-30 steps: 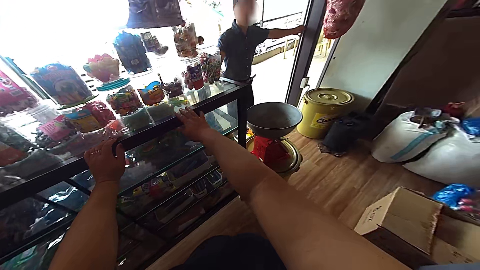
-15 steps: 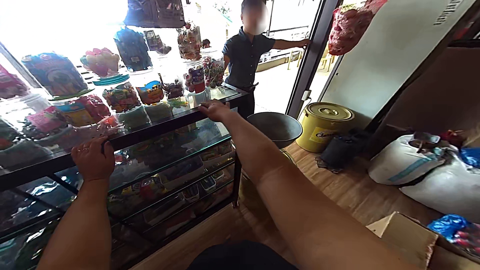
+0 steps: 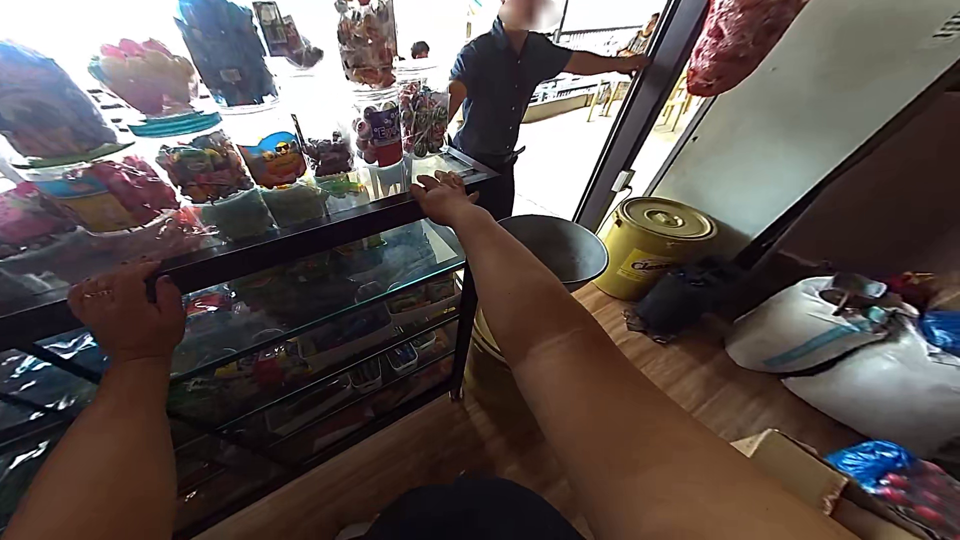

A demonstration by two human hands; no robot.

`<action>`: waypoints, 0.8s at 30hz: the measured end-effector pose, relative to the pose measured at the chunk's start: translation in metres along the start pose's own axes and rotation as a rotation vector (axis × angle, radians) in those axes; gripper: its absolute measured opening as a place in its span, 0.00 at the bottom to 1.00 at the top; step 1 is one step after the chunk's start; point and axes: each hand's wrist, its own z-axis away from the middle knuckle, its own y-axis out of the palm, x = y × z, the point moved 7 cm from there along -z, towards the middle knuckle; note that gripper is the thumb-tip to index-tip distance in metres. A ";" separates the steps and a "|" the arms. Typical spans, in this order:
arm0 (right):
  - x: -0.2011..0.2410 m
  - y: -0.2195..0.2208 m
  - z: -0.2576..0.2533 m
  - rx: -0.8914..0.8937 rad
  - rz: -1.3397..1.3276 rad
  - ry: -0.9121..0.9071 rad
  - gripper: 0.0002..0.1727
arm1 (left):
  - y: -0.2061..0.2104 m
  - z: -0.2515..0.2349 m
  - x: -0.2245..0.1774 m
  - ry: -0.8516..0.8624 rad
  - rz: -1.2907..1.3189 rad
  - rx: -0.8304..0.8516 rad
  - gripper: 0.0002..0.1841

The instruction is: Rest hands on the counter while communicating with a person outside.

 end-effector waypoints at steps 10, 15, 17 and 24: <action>0.002 -0.001 -0.004 0.038 0.022 -0.011 0.34 | 0.004 -0.001 0.002 -0.030 -0.014 -0.085 0.25; 0.013 -0.018 -0.013 0.186 0.123 -0.065 0.35 | 0.008 0.003 0.006 0.020 -0.012 -0.156 0.25; 0.015 -0.032 -0.020 0.206 0.180 -0.010 0.37 | 0.009 0.004 0.005 0.023 0.001 -0.198 0.25; -0.035 -0.044 -0.055 0.104 0.242 0.320 0.33 | 0.010 0.008 0.007 0.068 0.008 -0.269 0.24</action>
